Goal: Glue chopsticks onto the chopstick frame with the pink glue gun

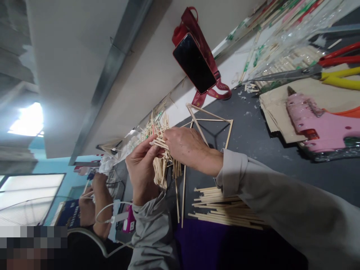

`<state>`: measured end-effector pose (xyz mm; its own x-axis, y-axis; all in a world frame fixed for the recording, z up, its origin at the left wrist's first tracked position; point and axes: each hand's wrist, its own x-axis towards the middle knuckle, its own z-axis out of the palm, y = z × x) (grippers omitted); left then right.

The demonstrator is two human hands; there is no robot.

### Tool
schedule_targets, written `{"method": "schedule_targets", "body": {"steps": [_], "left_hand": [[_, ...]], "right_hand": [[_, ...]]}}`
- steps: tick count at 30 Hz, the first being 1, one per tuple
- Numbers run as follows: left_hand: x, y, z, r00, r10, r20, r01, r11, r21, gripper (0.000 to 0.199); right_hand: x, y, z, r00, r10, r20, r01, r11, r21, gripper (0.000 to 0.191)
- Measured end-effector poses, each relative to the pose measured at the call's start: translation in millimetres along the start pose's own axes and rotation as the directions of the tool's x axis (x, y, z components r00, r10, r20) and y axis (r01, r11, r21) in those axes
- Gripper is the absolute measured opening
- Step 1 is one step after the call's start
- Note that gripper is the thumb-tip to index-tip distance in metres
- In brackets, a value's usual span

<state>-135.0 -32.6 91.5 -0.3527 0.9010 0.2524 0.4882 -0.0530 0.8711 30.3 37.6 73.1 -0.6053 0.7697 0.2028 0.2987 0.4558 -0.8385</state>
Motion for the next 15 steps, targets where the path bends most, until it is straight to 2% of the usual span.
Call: {"method": "schedule_targets", "body": {"steps": [6, 10, 15], "left_hand": [[-1.0, -0.5, 0.3, 1.0, 0.009, 0.011, -0.01, 1.0, 0.006, 0.027], [-2.1, -3.2, -0.7, 1.0, -0.001, 0.005, 0.001, 1.0, 0.026, 0.027], [-1.7, -2.0, -0.8, 0.999, 0.039, 0.036, -0.041, 0.998, 0.044, 0.031]], "right_hand": [[0.2, 0.9, 3.0, 0.999, 0.023, -0.03, -0.024, 0.999, -0.026, 0.026], [-0.7, 1.1, 1.7, 1.0, 0.021, -0.014, -0.022, 1.0, -0.019, 0.025], [-1.1, 0.5, -1.1, 1.0, -0.003, -0.001, 0.003, 1.0, -0.005, 0.026]]}}
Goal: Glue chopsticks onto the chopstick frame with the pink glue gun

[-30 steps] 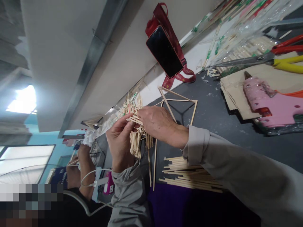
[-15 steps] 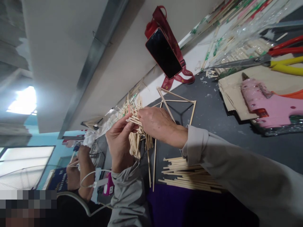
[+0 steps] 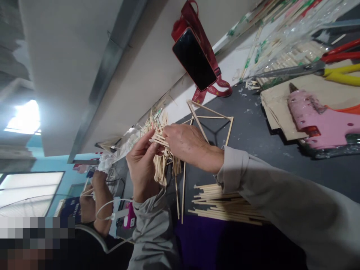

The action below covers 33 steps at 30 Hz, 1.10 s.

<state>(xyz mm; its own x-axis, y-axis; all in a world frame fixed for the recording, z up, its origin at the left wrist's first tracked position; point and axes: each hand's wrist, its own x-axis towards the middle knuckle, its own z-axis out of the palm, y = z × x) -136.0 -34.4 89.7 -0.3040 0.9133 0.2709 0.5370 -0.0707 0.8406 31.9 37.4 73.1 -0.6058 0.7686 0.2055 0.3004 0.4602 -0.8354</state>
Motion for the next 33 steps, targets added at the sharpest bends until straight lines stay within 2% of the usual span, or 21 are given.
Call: {"method": "schedule_targets", "body": {"steps": [6, 10, 14, 17, 23, 25, 28, 30, 33], "left_hand": [[-0.1, 3.9, 5.0, 0.999, 0.047, 0.024, -0.047, 0.999, 0.003, 0.023], [1.0, 2.2, 6.8, 0.998, 0.046, 0.04, -0.045, 0.999, -0.017, 0.023], [3.3, -1.3, 7.0, 0.998, 0.038, 0.041, -0.037, 0.999, -0.04, 0.025], [5.5, -4.0, 6.8, 0.997, 0.059, 0.054, -0.055, 0.996, -0.068, 0.024], [9.4, -7.5, 5.5, 0.989, 0.106, 0.106, -0.102, 0.994, -0.036, 0.026], [9.6, -7.9, 5.9, 0.988, 0.113, 0.104, -0.109, 0.993, -0.042, 0.026], [9.5, -7.6, 7.9, 0.988, 0.121, 0.098, -0.115, 0.991, -0.065, 0.023], [9.8, -7.0, 9.5, 0.99, 0.114, 0.088, -0.107, 0.991, -0.08, 0.022], [11.5, -6.8, 11.1, 0.99, 0.112, 0.09, -0.104, 0.991, -0.088, 0.02]], "right_hand": [[-0.4, -1.5, -9.5, 1.0, -0.012, 0.025, 0.013, 0.998, -0.057, 0.029], [-0.8, -6.2, -14.9, 0.998, 0.003, 0.067, 0.008, 0.987, -0.162, 0.03], [-10.1, -17.1, -24.7, 0.996, -0.057, 0.063, 0.073, 0.953, -0.293, 0.031], [-18.1, -30.4, -41.6, 0.992, -0.115, 0.054, 0.127, 0.915, -0.384, 0.033], [-24.4, -51.9, -73.6, 0.999, 0.025, 0.047, 0.007, 0.821, -0.57, 0.029], [-31.3, -46.5, -77.0, 0.995, 0.042, 0.086, 0.019, 0.791, -0.611, 0.026], [-51.6, -19.5, -75.5, 0.979, 0.142, 0.149, -0.016, 0.773, -0.635, 0.018], [-69.0, 6.7, -70.5, 0.953, 0.221, 0.207, -0.068, 0.824, -0.562, 0.014], [-91.9, 41.9, -58.0, 0.933, 0.313, 0.179, -0.231, 0.901, -0.368, 0.011]]}}
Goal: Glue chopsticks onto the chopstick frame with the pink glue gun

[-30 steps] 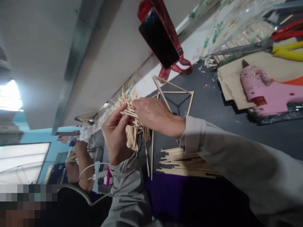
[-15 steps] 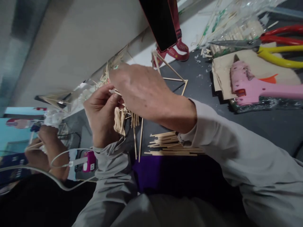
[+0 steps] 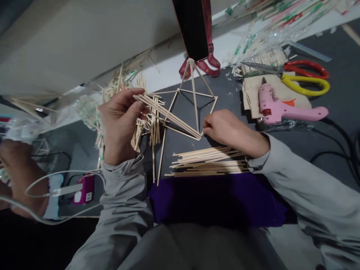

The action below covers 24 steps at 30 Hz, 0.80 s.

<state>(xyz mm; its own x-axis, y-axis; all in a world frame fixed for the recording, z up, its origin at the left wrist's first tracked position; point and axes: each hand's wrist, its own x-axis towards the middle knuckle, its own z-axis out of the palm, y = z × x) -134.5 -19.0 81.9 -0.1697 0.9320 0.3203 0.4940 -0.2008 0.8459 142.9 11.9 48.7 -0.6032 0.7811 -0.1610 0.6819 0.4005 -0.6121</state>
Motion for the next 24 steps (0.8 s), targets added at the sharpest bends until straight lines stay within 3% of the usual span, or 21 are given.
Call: {"method": "schedule_targets", "body": {"steps": [2, 4, 7, 14, 24], "left_hand": [[1.3, -1.2, 0.0, 1.0, 0.013, 0.014, -0.013, 1.0, -0.004, 0.019], [2.3, -3.0, -0.1, 0.999, 0.028, 0.022, -0.027, 0.999, -0.017, 0.019], [2.3, -4.4, 0.8, 0.999, 0.034, 0.017, -0.033, 0.999, -0.043, 0.019], [-1.2, 6.7, 6.7, 0.994, -0.107, -0.034, 0.101, 0.983, -0.15, 0.019], [2.6, 9.1, 6.1, 0.991, -0.133, -0.01, 0.129, 0.978, -0.163, 0.016]], "right_hand": [[-3.3, 10.3, 16.0, 0.994, 0.113, 0.011, -0.112, 0.97, 0.214, 0.012], [-4.8, 12.4, 27.2, 0.974, 0.211, 0.077, -0.224, 0.886, 0.407, 0.023], [-4.5, 9.9, 35.3, 0.95, 0.268, 0.161, -0.313, 0.784, 0.536, 0.027], [-0.5, 13.9, 33.6, 0.938, 0.233, 0.256, -0.338, 0.771, 0.539, 0.016], [1.4, 16.3, 34.3, 0.937, 0.215, 0.276, -0.334, 0.781, 0.527, 0.011]]}}
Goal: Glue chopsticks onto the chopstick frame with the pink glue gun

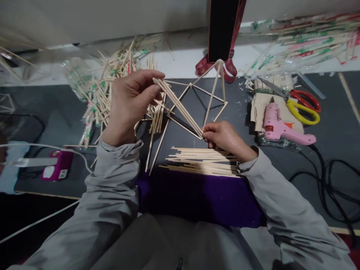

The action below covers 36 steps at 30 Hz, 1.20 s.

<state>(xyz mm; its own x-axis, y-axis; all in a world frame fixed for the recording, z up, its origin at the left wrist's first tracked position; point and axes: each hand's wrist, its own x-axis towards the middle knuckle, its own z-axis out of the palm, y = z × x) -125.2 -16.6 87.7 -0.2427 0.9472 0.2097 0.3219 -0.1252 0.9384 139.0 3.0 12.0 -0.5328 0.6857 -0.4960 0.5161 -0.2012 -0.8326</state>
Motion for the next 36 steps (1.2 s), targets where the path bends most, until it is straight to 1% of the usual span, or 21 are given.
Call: {"method": "schedule_targets", "body": {"steps": [4, 7, 12, 15, 17, 20, 23, 26, 28, 31, 36], "left_hand": [[-4.1, 3.4, 1.1, 0.997, -0.028, -0.068, 0.023, 0.997, -0.08, 0.019], [-3.9, 2.4, 0.4, 0.998, -0.023, -0.064, 0.016, 0.995, -0.096, 0.022], [4.5, 0.0, 1.2, 0.995, 0.087, 0.05, -0.088, 0.996, 0.02, 0.031], [14.1, 2.5, 5.4, 0.992, 0.096, 0.077, -0.098, 0.995, 0.013, 0.032], [21.9, 5.1, 8.2, 0.986, 0.12, 0.115, -0.122, 0.993, 0.008, 0.032], [34.0, 8.0, 10.0, 0.949, 0.194, 0.247, -0.213, 0.976, 0.053, 0.031], [44.5, 8.3, 9.2, 0.908, 0.206, 0.365, -0.255, 0.962, 0.093, 0.029], [51.3, 6.4, 7.8, 0.883, 0.194, 0.428, -0.25, 0.965, 0.077, 0.028], [52.9, 4.6, 7.2, 0.874, 0.196, 0.445, -0.245, 0.968, 0.055, 0.028], [50.8, 1.0, 7.0, 0.885, 0.185, 0.428, -0.216, 0.976, 0.026, 0.03], [42.8, -8.5, 5.2, 0.911, 0.117, 0.394, -0.119, 0.993, -0.02, 0.039]], "right_hand": [[-0.7, -3.4, 1.3, 0.998, -0.057, -0.002, 0.057, 0.997, -0.048, 0.012], [-2.7, -5.8, 3.3, 0.997, -0.077, -0.003, 0.076, 0.995, -0.067, 0.013], [-10.2, -6.3, 5.7, 0.996, -0.089, -0.024, 0.087, 0.992, -0.089, 0.015], [-15.9, -6.6, 7.5, 0.994, -0.085, -0.07, 0.077, 0.991, -0.111, 0.016], [-18.2, -6.4, 11.1, 0.992, -0.089, -0.092, 0.077, 0.988, -0.133, 0.017], [-17.6, -4.1, 21.2, 0.986, -0.108, -0.127, 0.085, 0.981, -0.172, 0.019], [-13.6, -0.8, 32.1, 0.977, -0.131, -0.169, 0.094, 0.972, -0.213, 0.02], [-10.3, 0.0, 38.0, 0.97, -0.152, -0.191, 0.103, 0.964, -0.244, 0.021], [-9.5, -0.9, 39.0, 0.968, -0.161, -0.193, 0.109, 0.96, -0.256, 0.022], [-9.0, -1.6, 38.9, 0.969, -0.165, -0.186, 0.112, 0.957, -0.269, 0.022], [-5.6, 1.4, 40.5, 0.968, -0.168, -0.184, 0.11, 0.951, -0.289, 0.022]]}}
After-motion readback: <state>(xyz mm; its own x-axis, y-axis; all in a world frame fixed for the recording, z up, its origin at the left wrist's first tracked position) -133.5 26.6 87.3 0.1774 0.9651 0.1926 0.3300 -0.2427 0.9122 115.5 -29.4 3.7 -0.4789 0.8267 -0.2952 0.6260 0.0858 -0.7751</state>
